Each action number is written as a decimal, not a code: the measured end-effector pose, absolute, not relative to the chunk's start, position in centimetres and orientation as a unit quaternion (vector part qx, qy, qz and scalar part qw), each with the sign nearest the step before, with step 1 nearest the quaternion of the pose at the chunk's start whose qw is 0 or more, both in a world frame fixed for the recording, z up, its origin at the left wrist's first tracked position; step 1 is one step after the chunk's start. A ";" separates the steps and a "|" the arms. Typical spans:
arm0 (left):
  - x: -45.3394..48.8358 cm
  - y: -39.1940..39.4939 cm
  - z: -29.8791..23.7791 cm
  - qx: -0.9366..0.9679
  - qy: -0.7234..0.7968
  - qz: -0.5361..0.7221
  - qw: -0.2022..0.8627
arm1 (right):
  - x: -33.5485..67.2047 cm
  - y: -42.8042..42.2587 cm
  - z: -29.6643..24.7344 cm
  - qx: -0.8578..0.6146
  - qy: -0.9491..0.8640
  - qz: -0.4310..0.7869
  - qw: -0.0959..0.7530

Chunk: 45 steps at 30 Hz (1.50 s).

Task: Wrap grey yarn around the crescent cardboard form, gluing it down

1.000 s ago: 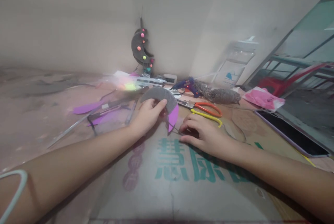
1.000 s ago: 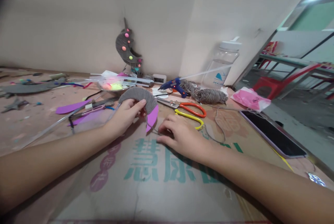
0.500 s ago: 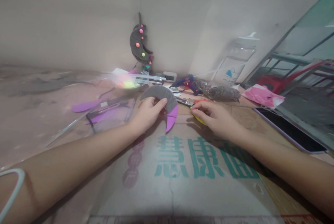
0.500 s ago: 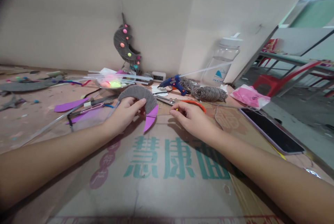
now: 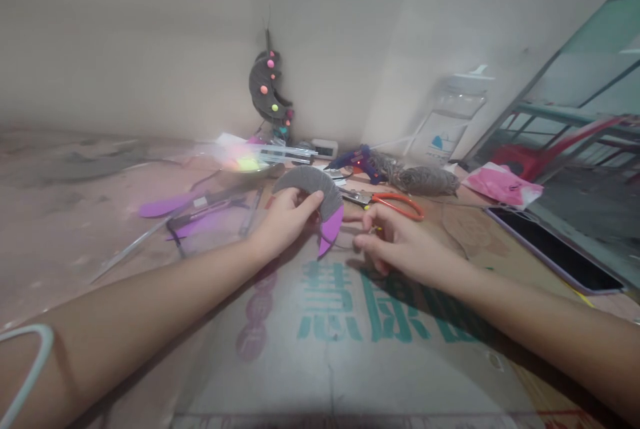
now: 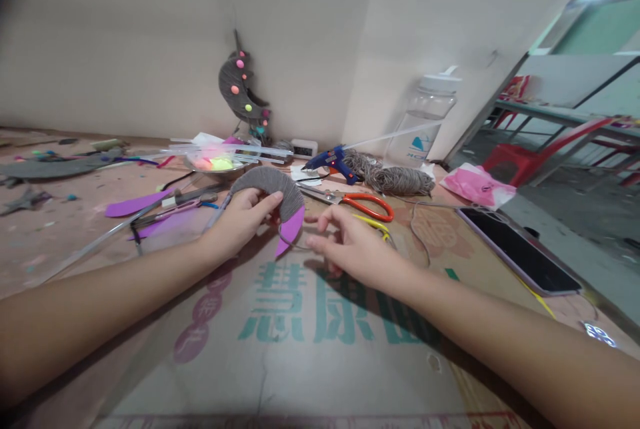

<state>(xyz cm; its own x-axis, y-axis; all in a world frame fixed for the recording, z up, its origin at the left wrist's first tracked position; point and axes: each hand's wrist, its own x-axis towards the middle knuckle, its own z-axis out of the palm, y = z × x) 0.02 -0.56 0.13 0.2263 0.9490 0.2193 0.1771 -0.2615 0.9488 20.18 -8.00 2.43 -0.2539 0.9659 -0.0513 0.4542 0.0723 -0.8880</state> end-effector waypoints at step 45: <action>0.2 -1.7 0.6 0.637 0.336 0.455 0.524 | 19.1 -7.2 1.9 -0.534 -0.610 0.455 0.368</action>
